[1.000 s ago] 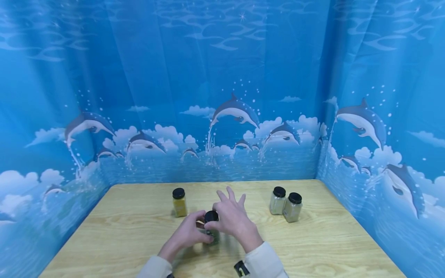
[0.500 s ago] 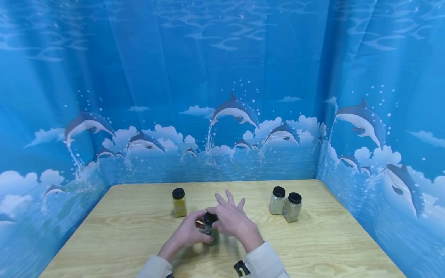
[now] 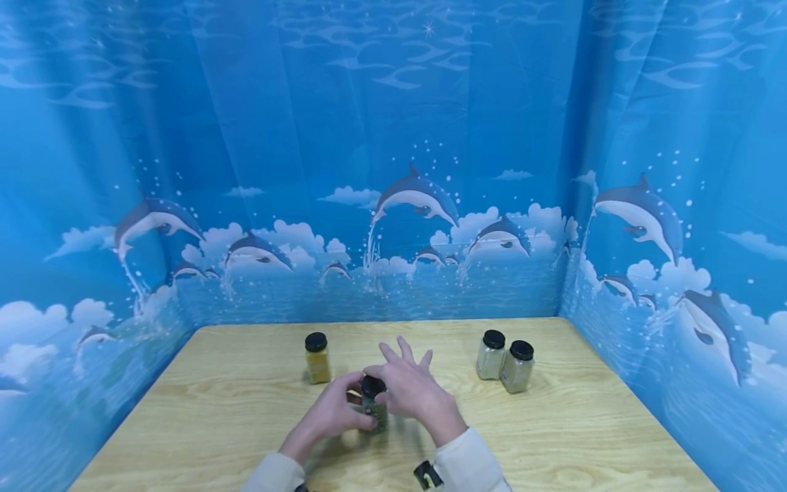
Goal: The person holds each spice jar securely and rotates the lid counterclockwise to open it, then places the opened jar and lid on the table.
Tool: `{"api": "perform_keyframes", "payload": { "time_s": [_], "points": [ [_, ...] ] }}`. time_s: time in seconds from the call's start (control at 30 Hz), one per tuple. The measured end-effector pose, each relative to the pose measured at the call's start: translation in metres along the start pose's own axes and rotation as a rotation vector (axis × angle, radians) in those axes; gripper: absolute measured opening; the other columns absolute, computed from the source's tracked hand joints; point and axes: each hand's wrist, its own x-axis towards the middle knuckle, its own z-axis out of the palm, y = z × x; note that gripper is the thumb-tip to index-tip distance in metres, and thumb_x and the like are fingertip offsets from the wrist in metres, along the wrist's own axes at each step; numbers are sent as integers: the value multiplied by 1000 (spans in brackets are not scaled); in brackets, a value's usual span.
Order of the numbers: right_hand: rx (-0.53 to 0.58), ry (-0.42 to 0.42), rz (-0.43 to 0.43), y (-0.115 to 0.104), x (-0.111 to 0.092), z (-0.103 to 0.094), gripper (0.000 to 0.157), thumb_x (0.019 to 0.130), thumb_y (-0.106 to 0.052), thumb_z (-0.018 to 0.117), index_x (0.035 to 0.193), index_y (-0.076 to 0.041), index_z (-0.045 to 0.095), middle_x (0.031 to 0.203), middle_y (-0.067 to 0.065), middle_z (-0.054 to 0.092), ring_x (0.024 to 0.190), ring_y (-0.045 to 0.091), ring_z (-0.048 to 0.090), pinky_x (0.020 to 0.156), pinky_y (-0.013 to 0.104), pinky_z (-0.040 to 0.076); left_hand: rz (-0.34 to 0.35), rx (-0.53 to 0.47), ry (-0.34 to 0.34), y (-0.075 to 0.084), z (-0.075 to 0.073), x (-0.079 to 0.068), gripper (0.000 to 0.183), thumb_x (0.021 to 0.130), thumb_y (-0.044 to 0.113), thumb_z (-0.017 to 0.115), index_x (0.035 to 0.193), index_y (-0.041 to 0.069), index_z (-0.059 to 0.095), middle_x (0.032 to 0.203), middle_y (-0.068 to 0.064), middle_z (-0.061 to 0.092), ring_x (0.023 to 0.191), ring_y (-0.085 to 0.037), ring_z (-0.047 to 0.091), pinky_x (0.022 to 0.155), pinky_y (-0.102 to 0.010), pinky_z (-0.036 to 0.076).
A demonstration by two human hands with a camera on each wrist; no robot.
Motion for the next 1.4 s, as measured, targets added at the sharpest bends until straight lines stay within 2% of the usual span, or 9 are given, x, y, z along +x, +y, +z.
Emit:
{"api": "perform_keyframes", "payload": {
  "time_s": [0.17, 0.3, 0.4, 0.53, 0.63, 0.73, 0.9, 1.1, 1.4],
  "points": [
    [3, 21, -18, 2, 1, 1, 49, 82, -37, 71, 129, -28, 58, 154, 11, 33, 145, 43, 14, 97, 84, 13, 4, -6, -7, 0, 0, 1, 59, 64, 18, 85, 118, 19, 60, 109, -6, 64, 97, -22, 64, 85, -39, 55],
    [8, 54, -7, 3, 3, 1, 51, 84, -49, 65, 127, -23, 58, 153, 11, 35, 144, 43, 16, 97, 83, 14, 12, -27, -14, 0, 0, 1, 49, 66, 16, 84, 109, 17, 62, 108, -6, 64, 98, -25, 65, 84, -40, 56],
    [2, 88, 19, 4, 6, 3, 51, 84, -54, 63, 121, -19, 62, 151, 11, 37, 143, 44, 19, 96, 84, 15, 10, -33, -14, 1, 0, 1, 46, 65, 15, 84, 105, 15, 61, 107, -7, 64, 98, -25, 65, 83, -39, 56],
    [-12, 124, 40, 3, 7, 4, 44, 82, -56, 64, 105, -19, 66, 148, 12, 42, 141, 45, 23, 95, 84, 17, 1, -17, -14, 0, 1, 1, 46, 65, 17, 84, 104, 17, 62, 106, -5, 64, 97, -23, 65, 84, -38, 56],
    [-24, 139, 36, 2, 6, 5, 39, 80, -55, 67, 101, -22, 68, 146, 11, 43, 141, 45, 25, 95, 84, 18, 3, -11, -13, -1, 1, 2, 45, 64, 17, 85, 103, 18, 62, 105, -5, 64, 97, -22, 65, 85, -38, 56],
    [-28, 136, 26, 1, 5, 4, 37, 80, -50, 69, 107, -25, 69, 147, 11, 43, 141, 45, 25, 95, 84, 17, 9, -8, -11, -2, 1, 2, 46, 64, 18, 85, 104, 18, 62, 105, -4, 64, 97, -21, 64, 85, -38, 56],
    [1, 83, 12, 0, 3, 1, 33, 83, -37, 70, 115, -30, 66, 150, 10, 39, 143, 45, 19, 95, 84, 14, 7, 5, -6, -3, 0, 3, 53, 64, 20, 84, 112, 19, 61, 106, -4, 64, 96, -20, 64, 85, -36, 56],
    [14, 28, -4, -2, 0, -1, 38, 85, -26, 69, 122, -34, 62, 152, 10, 36, 144, 45, 16, 95, 85, 14, 6, -4, 3, -2, 0, 1, 62, 63, 17, 85, 120, 16, 60, 105, -5, 64, 95, -19, 64, 84, -35, 56],
    [32, 3, -10, -1, 0, -3, 40, 87, -19, 66, 123, -37, 61, 153, 9, 35, 144, 44, 15, 96, 84, 13, 12, -18, 8, 1, 0, -1, 65, 63, 14, 84, 123, 14, 58, 106, -7, 64, 95, -20, 64, 84, -37, 56]
  ]
}}
